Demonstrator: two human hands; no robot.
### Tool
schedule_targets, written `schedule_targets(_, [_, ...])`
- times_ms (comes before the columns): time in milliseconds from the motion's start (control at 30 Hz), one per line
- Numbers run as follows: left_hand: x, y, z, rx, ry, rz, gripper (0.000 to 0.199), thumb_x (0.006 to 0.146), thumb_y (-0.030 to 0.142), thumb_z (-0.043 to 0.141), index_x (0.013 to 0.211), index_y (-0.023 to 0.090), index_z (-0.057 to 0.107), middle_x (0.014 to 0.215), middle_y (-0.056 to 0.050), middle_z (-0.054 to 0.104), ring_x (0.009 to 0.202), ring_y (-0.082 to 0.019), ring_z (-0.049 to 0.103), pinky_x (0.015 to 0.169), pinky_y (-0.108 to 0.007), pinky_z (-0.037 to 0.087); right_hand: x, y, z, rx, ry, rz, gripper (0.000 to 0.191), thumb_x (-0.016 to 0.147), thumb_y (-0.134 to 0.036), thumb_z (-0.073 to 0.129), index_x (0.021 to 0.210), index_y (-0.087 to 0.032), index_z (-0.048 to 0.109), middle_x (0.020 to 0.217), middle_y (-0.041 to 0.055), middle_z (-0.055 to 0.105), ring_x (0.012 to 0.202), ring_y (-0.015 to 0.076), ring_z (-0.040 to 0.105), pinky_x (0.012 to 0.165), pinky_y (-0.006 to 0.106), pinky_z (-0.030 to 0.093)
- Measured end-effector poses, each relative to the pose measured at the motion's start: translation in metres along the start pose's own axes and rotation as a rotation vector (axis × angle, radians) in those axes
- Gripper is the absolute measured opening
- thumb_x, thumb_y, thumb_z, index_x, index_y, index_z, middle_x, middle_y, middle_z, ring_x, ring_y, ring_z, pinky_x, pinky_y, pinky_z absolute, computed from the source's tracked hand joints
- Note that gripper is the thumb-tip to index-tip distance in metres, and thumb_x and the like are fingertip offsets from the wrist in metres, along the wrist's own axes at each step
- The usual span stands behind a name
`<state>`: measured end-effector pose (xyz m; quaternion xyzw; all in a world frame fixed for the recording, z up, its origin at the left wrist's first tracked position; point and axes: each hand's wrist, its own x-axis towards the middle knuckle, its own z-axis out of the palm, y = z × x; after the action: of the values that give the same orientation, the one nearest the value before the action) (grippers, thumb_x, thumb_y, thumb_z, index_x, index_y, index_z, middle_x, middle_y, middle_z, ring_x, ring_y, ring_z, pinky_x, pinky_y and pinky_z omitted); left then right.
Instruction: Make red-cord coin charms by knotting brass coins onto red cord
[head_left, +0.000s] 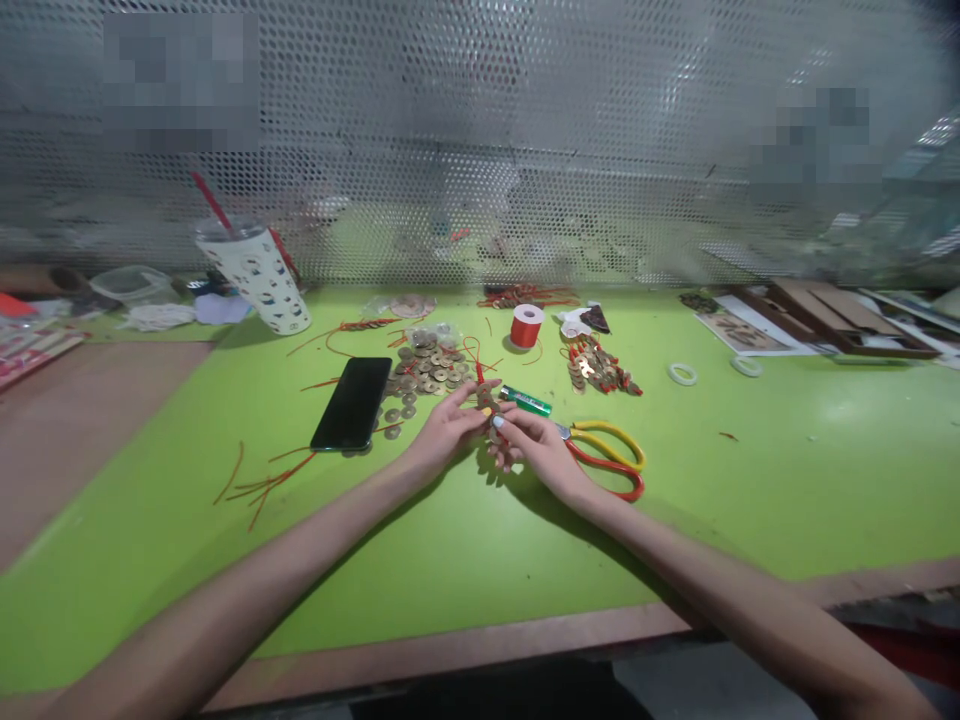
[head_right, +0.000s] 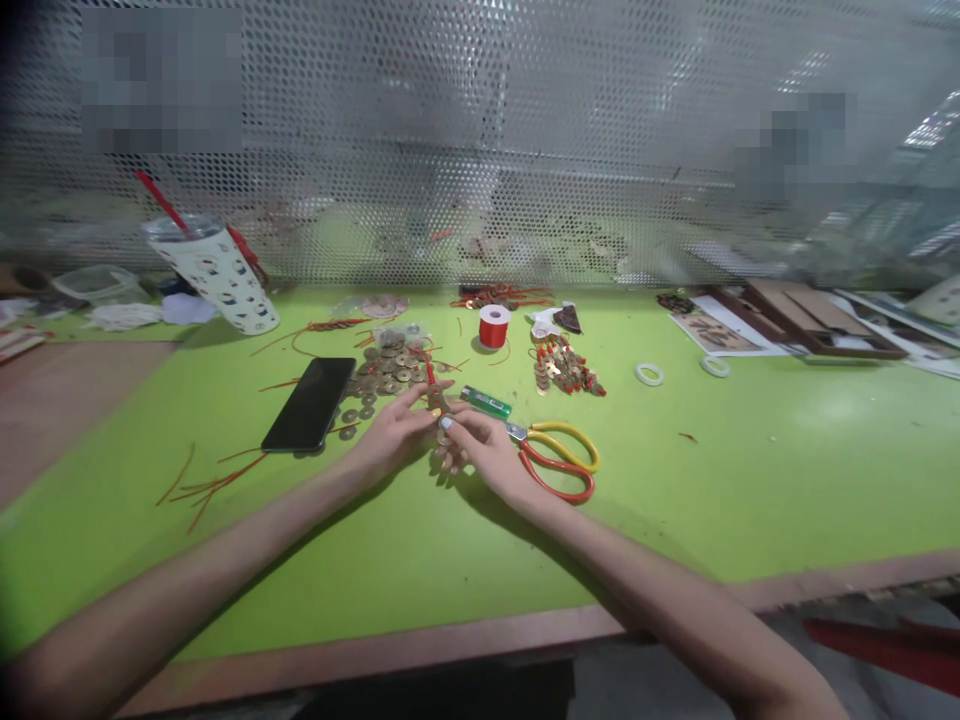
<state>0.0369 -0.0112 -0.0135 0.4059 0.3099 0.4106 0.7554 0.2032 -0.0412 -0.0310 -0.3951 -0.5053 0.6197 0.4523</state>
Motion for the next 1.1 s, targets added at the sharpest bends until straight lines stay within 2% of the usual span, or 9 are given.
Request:
schedule_targets(167, [-0.0011, -0.0024, 0.0021, 0.032, 0.057, 0.036, 0.047, 0.085, 0.011, 0.066, 0.132, 0.013, 0.056, 0.107, -0.016, 0.077, 0.079, -0.022, 0.076, 0.068, -0.031, 0.061, -0.0015, 0.0018, -0.0003, -0.037, 0.031, -0.004, 0.028, 0.086, -0.046, 0.071, 0.086, -0.019, 0.07, 0.071, -0.0003, 0.066, 0.056, 0.0116, 0.063, 0.052, 0.023, 0.051])
schedule_targets(300, [-0.0021, -0.0029, 0.0054, -0.051, 0.099, 0.026, 0.047, 0.085, 0.01, 0.066, 0.131, 0.013, 0.055, 0.105, -0.017, 0.077, 0.089, -0.025, 0.076, 0.072, -0.032, 0.062, -0.0013, 0.0031, 0.0006, -0.085, 0.057, 0.013, 0.031, 0.084, -0.049, 0.072, 0.083, -0.017, 0.069, 0.07, 0.0003, 0.067, 0.054, 0.0115, 0.062, 0.051, 0.024, 0.051])
schedule_targets(433, [-0.0026, -0.0049, 0.0072, -0.107, 0.143, -0.003, 0.044, 0.086, 0.008, 0.065, 0.129, 0.013, 0.057, 0.108, -0.017, 0.077, 0.095, -0.023, 0.075, 0.077, -0.029, 0.061, -0.0009, 0.0048, 0.0, -0.124, 0.053, 0.015, 0.031, 0.086, -0.049, 0.069, 0.083, -0.018, 0.07, 0.067, 0.0003, 0.066, 0.054, 0.0122, 0.061, 0.051, 0.024, 0.05])
schedule_targets(533, [-0.0042, -0.0062, 0.0077, -0.085, 0.121, -0.013, 0.051, 0.083, 0.01, 0.071, 0.131, 0.015, 0.055, 0.112, -0.017, 0.076, 0.086, -0.023, 0.076, 0.072, -0.031, 0.061, -0.0015, 0.0054, 0.001, -0.135, 0.047, -0.008, 0.027, 0.087, -0.046, 0.068, 0.089, -0.019, 0.072, 0.068, -0.0005, 0.066, 0.054, 0.0118, 0.059, 0.051, 0.024, 0.049])
schedule_targets(667, [-0.0072, -0.0044, 0.0074, 0.075, 0.119, 0.02, 0.061, 0.078, 0.017, 0.08, 0.134, 0.016, 0.056, 0.095, -0.013, 0.079, 0.067, -0.021, 0.075, 0.061, -0.029, 0.06, -0.003, 0.0046, 0.0037, -0.154, 0.058, -0.044, 0.024, 0.087, -0.044, 0.068, 0.096, -0.021, 0.073, 0.07, -0.0008, 0.065, 0.053, 0.0118, 0.056, 0.05, 0.024, 0.047])
schedule_targets(767, [-0.0069, -0.0025, 0.0055, 0.117, 0.131, 0.037, 0.062, 0.076, 0.019, 0.082, 0.132, 0.015, 0.057, 0.097, -0.015, 0.079, 0.068, -0.023, 0.075, 0.058, -0.03, 0.059, -0.0029, 0.004, 0.0034, -0.189, 0.06, -0.049, 0.026, 0.088, -0.045, 0.067, 0.097, -0.021, 0.073, 0.073, 0.0, 0.066, 0.054, 0.012, 0.057, 0.05, 0.024, 0.047])
schedule_targets(1000, [-0.0021, -0.0019, 0.0022, -0.056, 0.126, 0.008, 0.041, 0.08, 0.008, 0.074, 0.119, 0.011, 0.062, 0.103, -0.017, 0.078, 0.085, -0.024, 0.076, 0.071, -0.031, 0.061, -0.0042, 0.0078, 0.0074, -0.189, 0.013, -0.01, 0.032, 0.091, -0.049, 0.063, 0.089, -0.017, 0.067, 0.074, 0.0019, 0.068, 0.061, 0.0139, 0.065, 0.055, 0.025, 0.053])
schedule_targets(1100, [-0.0024, 0.0022, 0.0022, -0.096, 0.145, 0.008, 0.036, 0.084, 0.006, 0.068, 0.119, 0.012, 0.063, 0.106, -0.015, 0.077, 0.091, -0.022, 0.075, 0.081, -0.031, 0.059, -0.0035, 0.0017, 0.0066, -0.298, -0.064, -0.032, 0.034, 0.094, -0.049, 0.058, 0.088, -0.017, 0.069, 0.078, 0.0042, 0.072, 0.065, 0.0158, 0.068, 0.058, 0.027, 0.055])
